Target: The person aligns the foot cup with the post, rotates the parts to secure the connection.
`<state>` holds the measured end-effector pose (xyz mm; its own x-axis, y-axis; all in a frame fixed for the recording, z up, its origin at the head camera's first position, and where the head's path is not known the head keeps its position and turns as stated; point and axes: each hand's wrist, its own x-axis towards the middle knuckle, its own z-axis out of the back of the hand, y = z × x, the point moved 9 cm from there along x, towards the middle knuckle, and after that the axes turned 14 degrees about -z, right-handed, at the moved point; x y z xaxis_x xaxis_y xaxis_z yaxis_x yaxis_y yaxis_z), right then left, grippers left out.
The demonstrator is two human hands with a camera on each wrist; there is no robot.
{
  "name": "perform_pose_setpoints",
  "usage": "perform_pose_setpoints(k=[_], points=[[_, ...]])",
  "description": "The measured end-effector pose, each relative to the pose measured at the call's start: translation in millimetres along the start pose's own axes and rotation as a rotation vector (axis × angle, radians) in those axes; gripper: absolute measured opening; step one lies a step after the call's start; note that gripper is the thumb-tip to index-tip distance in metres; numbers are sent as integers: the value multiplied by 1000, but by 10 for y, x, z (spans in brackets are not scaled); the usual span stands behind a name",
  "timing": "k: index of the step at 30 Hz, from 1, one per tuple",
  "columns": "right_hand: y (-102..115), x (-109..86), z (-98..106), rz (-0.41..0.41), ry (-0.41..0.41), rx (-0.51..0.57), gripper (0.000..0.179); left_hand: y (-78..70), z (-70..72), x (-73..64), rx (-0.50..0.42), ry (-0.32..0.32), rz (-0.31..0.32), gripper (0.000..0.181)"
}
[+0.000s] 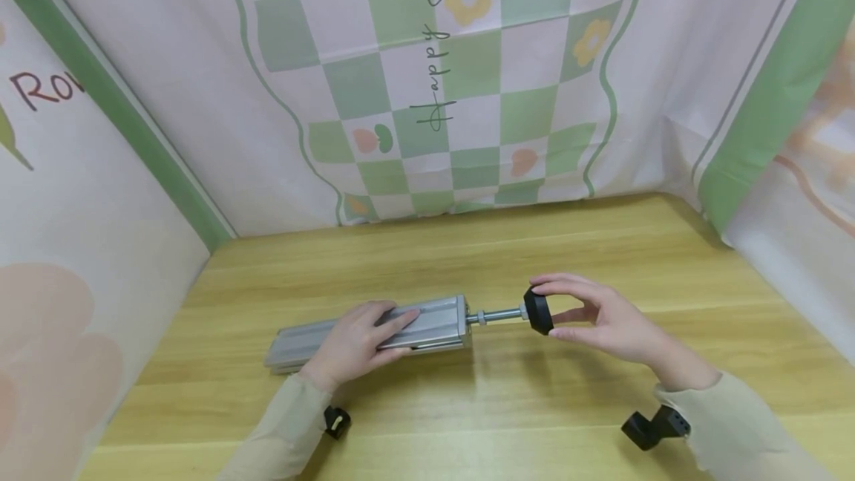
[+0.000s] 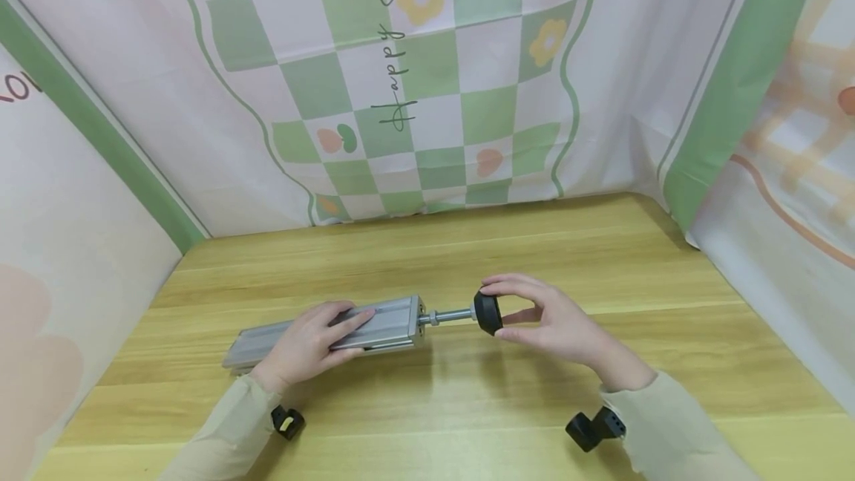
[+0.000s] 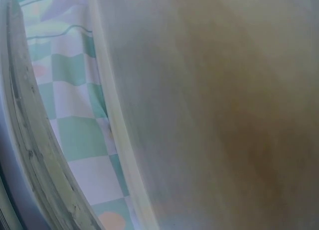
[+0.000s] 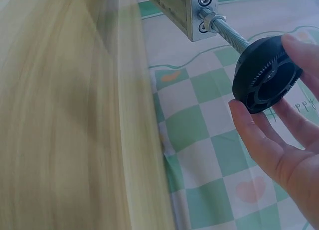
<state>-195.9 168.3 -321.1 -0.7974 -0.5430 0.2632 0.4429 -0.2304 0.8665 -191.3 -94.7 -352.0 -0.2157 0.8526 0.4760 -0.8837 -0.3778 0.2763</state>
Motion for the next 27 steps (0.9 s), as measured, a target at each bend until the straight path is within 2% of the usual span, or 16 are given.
perform_pose_setpoints(k=[5,8,16,23,27], points=[[-22,7,2,-20,-7,18,55,-1,1,4,0,-4,-8,59],[-72,17,11,-87,-22,11,54,-5,9,8,-5,-6,-11,59],[-219,34,43,-333,-63,-6,46,-4,24,18,-16,7,4,60],[-259,53,26,-397,-44,70,47,14,22,23,-28,28,27,62],[-305,57,24,-471,-43,98,48,18,23,24,-26,31,28,62]])
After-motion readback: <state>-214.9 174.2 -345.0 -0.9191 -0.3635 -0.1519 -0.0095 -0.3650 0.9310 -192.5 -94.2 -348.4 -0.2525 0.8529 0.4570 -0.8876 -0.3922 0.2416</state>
